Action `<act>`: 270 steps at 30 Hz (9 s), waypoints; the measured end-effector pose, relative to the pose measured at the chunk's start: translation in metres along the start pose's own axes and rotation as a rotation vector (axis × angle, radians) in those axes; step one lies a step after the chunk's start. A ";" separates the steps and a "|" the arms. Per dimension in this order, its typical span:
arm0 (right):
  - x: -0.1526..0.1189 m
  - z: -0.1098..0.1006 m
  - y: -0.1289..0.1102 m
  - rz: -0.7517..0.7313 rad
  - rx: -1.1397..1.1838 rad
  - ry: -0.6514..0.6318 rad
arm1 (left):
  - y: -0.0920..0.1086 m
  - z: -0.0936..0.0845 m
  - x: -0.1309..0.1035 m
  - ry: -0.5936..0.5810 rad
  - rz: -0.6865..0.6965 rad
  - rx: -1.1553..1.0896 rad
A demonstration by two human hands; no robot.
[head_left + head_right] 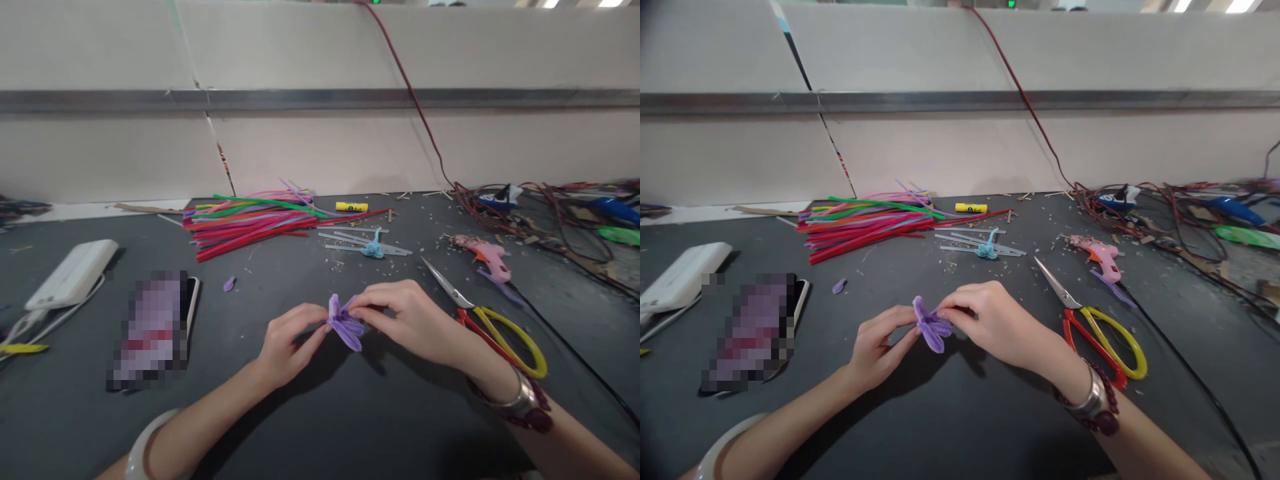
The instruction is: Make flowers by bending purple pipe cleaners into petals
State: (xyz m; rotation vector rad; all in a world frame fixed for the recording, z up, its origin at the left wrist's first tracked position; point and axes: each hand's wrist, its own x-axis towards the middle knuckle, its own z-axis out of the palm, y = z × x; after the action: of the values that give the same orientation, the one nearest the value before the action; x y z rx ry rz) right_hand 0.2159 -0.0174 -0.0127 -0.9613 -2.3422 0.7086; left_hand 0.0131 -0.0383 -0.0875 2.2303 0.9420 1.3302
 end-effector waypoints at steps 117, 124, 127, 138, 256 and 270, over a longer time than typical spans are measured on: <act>-0.012 0.028 0.048 0.095 -0.194 0.211 | 0.002 0.003 0.002 0.151 0.157 0.154; -0.016 0.042 0.029 0.157 0.284 0.067 | -0.003 0.005 -0.001 0.065 0.245 0.206; -0.015 0.050 0.023 0.214 0.456 0.053 | -0.003 0.005 -0.003 0.016 0.205 0.147; -0.013 0.053 0.032 0.364 0.843 0.172 | 0.001 0.007 -0.002 -0.069 -0.168 0.103; -0.014 0.065 0.039 0.236 0.461 0.144 | -0.009 0.019 0.014 -0.152 -0.774 -0.579; -0.012 0.059 0.046 0.410 0.488 0.296 | -0.015 0.014 0.016 -0.008 -0.950 -0.893</act>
State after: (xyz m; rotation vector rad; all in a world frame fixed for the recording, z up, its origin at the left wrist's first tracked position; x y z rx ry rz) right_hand 0.2084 -0.0140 -0.0884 -1.2233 -1.6202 1.1420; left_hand 0.0253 -0.0163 -0.0936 0.9073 0.9379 0.9591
